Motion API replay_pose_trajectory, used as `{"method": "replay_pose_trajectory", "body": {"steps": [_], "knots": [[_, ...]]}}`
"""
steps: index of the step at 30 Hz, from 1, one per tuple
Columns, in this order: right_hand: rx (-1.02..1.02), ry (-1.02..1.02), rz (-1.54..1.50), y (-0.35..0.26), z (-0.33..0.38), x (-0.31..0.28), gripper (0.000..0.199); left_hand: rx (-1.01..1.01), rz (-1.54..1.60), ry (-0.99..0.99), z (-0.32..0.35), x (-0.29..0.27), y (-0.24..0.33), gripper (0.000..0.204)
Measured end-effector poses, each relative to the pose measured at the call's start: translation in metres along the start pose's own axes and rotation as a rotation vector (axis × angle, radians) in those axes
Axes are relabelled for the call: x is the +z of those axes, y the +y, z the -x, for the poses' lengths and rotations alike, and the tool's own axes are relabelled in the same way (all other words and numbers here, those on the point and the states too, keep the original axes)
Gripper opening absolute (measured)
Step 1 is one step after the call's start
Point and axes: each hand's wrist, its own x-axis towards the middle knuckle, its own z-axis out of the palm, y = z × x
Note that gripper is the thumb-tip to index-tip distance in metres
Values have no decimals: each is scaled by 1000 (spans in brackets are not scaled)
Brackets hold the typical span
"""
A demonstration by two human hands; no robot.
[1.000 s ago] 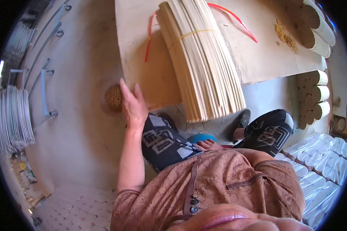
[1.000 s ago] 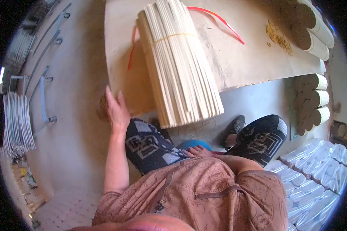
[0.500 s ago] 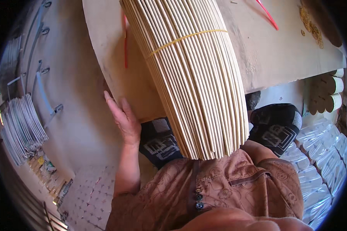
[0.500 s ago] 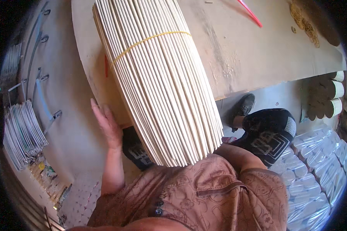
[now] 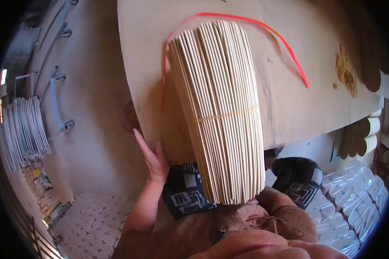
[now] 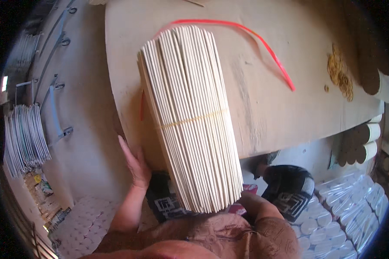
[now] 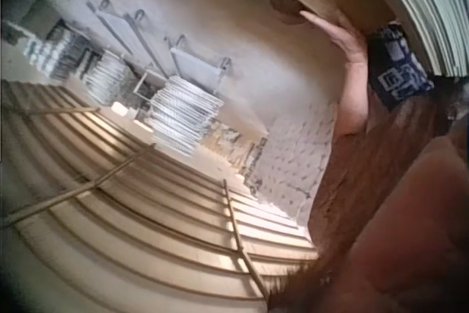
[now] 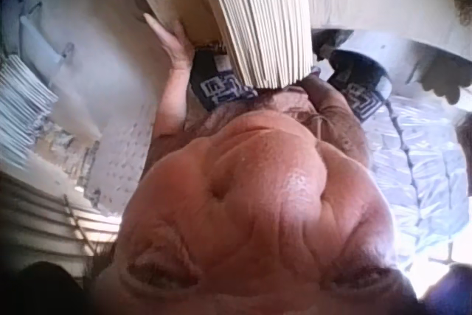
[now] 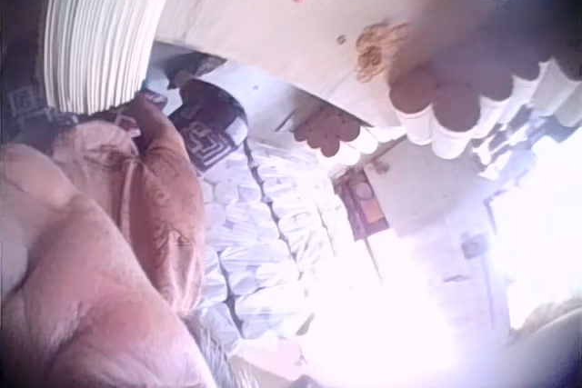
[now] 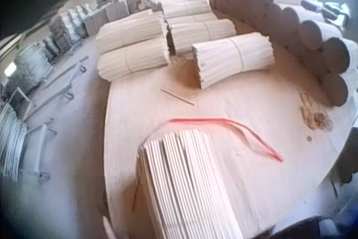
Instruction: The person aligns and secures bundles of sticks using rubber bands and ribbons, retrieves additional sticks from a stack, and inserts them into a bundle by hand.
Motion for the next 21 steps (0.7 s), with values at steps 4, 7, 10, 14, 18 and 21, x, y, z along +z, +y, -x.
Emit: {"method": "replay_pose_trajectory", "body": {"steps": [4,7,10,14,18,21], "knots": [[6,-18,1,-3,0,-2,62,-87,43,-44,2,0,-7,76],[31,-20,16,-2,3,-7,62,-97,101,-70,1,0,-8,83],[50,-8,51,0,-1,-7,62,-67,109,-58,0,-3,-9,85],[156,118,262,12,28,21,61,2,154,-64,-7,24,-1,83],[400,-374,111,-79,21,-80,45,-124,42,-51,4,-12,-25,85],[452,-701,-225,-124,36,-162,54,-115,15,-27,0,-14,-3,89]]}}
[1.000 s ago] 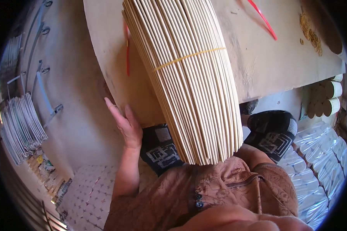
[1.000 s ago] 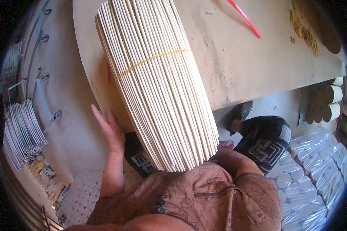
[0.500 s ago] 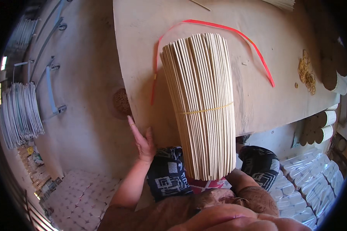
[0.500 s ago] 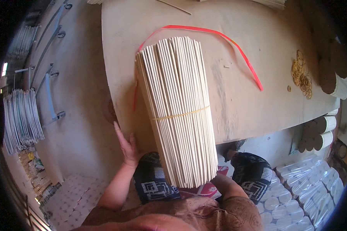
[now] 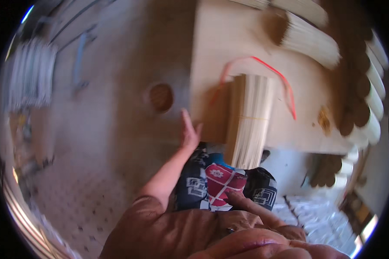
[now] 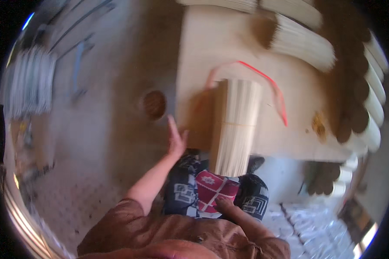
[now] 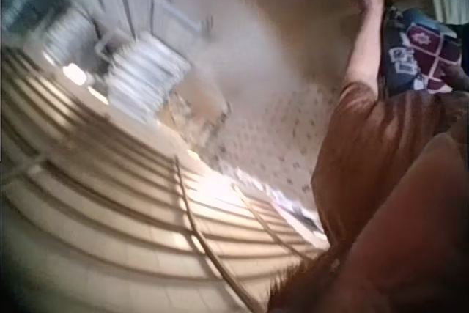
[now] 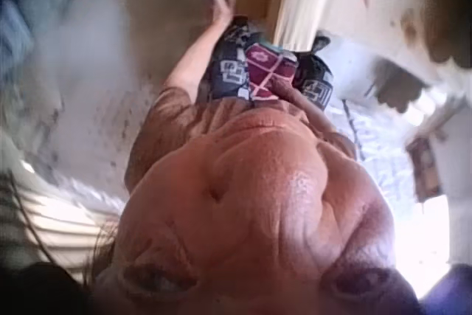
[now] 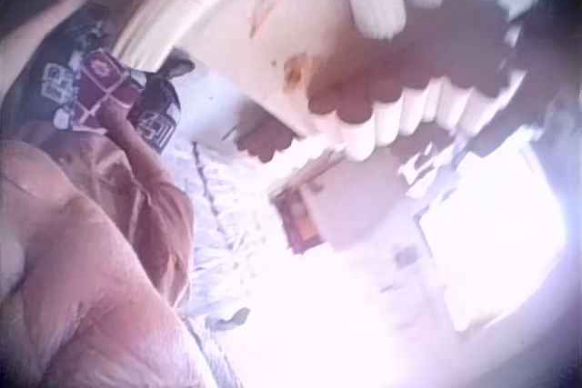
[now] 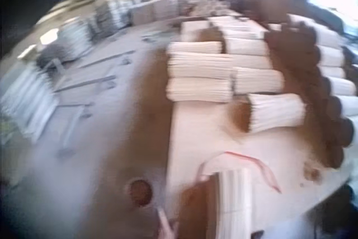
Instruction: The person aligns and secures bundles of sticks using rubber bands and ribbons, retrieves additional sticks from a stack, and inserts them into a bundle by hand.
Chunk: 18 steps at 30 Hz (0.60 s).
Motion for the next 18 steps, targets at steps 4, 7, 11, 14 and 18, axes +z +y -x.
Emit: {"method": "replay_pose_trajectory", "body": {"steps": [4,7,11,14,18], "knots": [[-105,126,-237,-27,52,-14,49,-146,242,42,29,-32,45,89],[-181,23,-524,-23,73,-17,48,-84,93,123,87,-54,35,86],[-147,-62,-415,-39,94,-66,47,-268,82,9,168,-100,31,85],[-118,-95,-310,-56,106,-108,46,-277,38,17,210,-130,46,88],[-97,-119,-203,-88,110,-155,45,-378,-34,82,251,-140,38,88]]}}
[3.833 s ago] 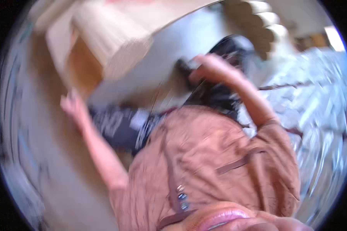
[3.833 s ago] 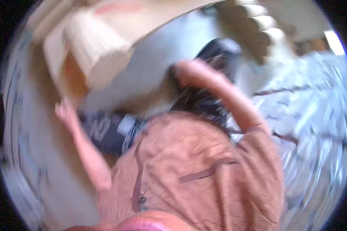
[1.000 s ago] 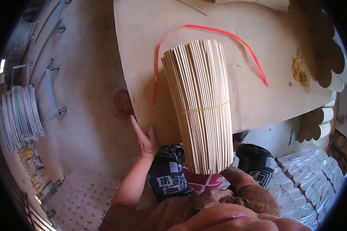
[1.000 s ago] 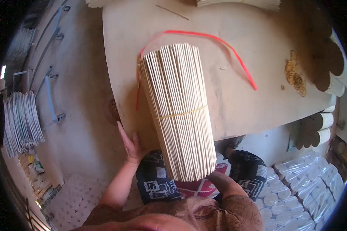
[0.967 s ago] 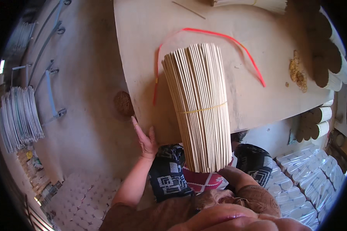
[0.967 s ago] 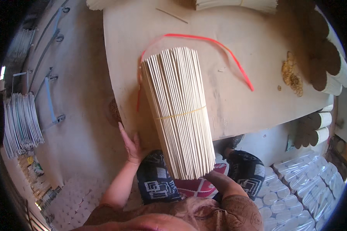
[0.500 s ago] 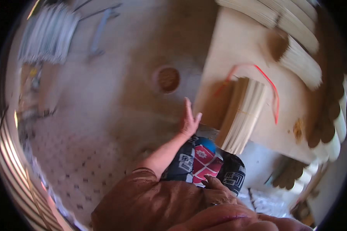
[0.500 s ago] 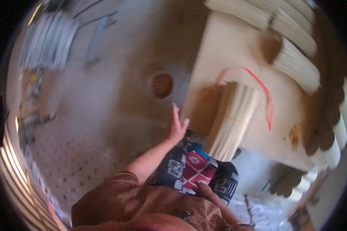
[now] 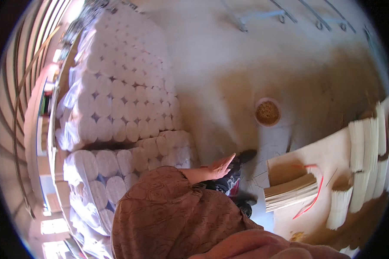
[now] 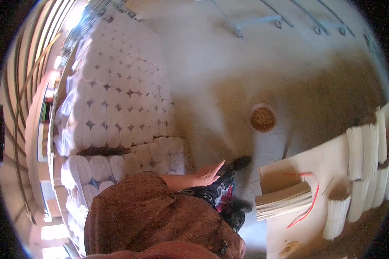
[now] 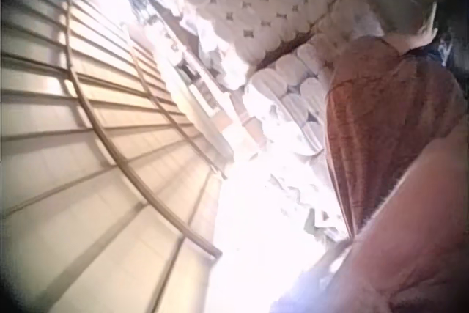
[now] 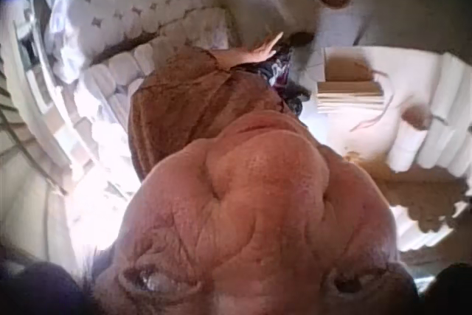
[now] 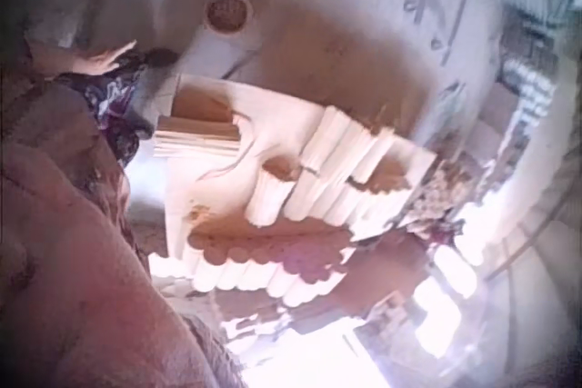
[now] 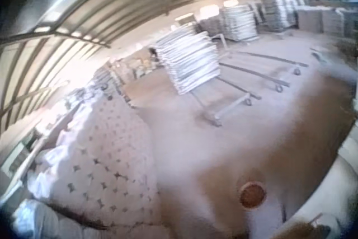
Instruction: The person aligns and secures bundles of sticks using rubber bands and ribbons, retrieves additional sticks from a stack, and inserts them into a bundle by hand.
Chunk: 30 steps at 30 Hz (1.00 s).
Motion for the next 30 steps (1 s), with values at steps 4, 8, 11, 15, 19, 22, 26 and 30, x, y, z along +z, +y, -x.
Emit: {"method": "replay_pose_trajectory", "body": {"steps": [4,8,11,15,19,22,26,30], "knots": [[12,-14,86,-40,1,-26,44,-207,64,-80,19,-22,-4,87],[-15,-42,194,-73,1,-41,43,-249,149,-5,44,-33,-5,85],[-65,-91,311,-93,-1,-43,42,-351,211,98,73,-42,-6,83],[-173,-152,594,-122,2,-42,41,-605,307,69,93,-86,11,84],[-403,-226,708,-143,10,-53,41,-506,187,410,112,-58,-30,81],[-190,-137,118,-145,-25,-82,43,-672,136,243,100,-75,-40,80],[-11,28,-176,-198,-31,-108,42,-583,213,388,67,-71,-60,79],[24,57,-138,-272,-67,-103,40,-482,-248,576,90,-9,-143,72]]}}
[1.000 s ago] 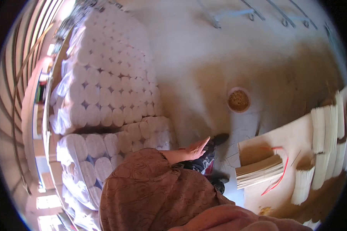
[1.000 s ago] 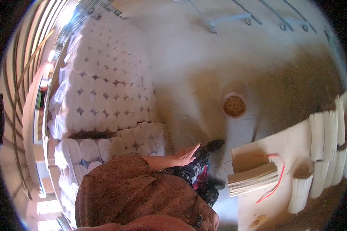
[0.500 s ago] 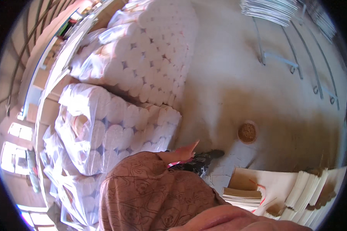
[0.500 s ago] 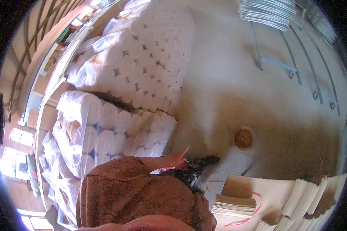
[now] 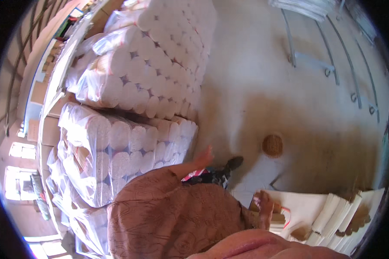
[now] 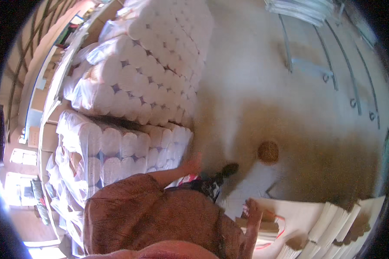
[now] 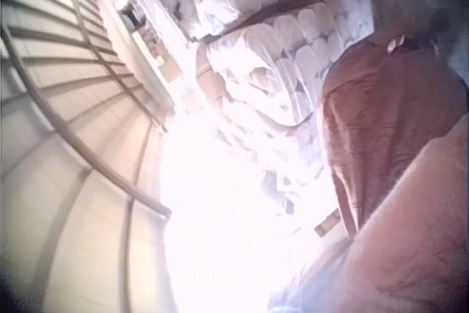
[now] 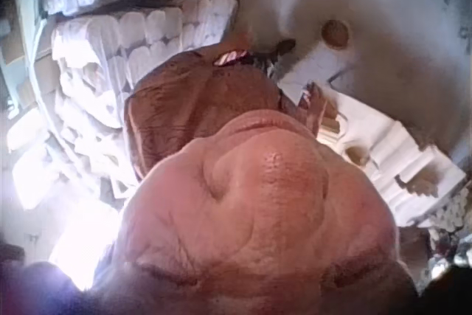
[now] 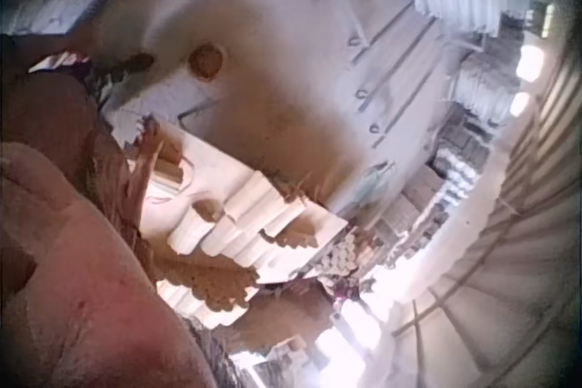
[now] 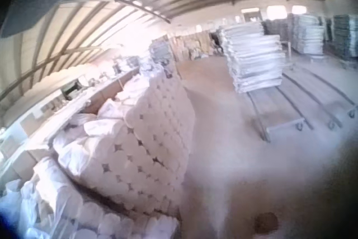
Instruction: The person aligns and secures bundles of sticks using rubber bands and ribbons, retrieves additional sticks from a stack, and inserts them into a bundle by hand.
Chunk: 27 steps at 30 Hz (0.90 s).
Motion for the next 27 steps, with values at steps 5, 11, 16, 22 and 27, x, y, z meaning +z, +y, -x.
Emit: {"method": "replay_pose_trajectory", "body": {"steps": [5,11,16,22,27], "knots": [[-17,91,-31,-56,-1,1,38,145,-78,-331,-59,-27,-7,69],[-41,107,26,-85,-3,3,41,-502,477,-266,-64,-67,26,64],[-93,93,252,-115,0,14,41,-329,183,-451,-20,-61,15,45],[-44,-124,248,-110,-35,9,40,-423,227,-147,56,-42,9,42],[-45,-79,279,-130,-45,2,41,-559,517,-90,-3,-128,54,44]]}}
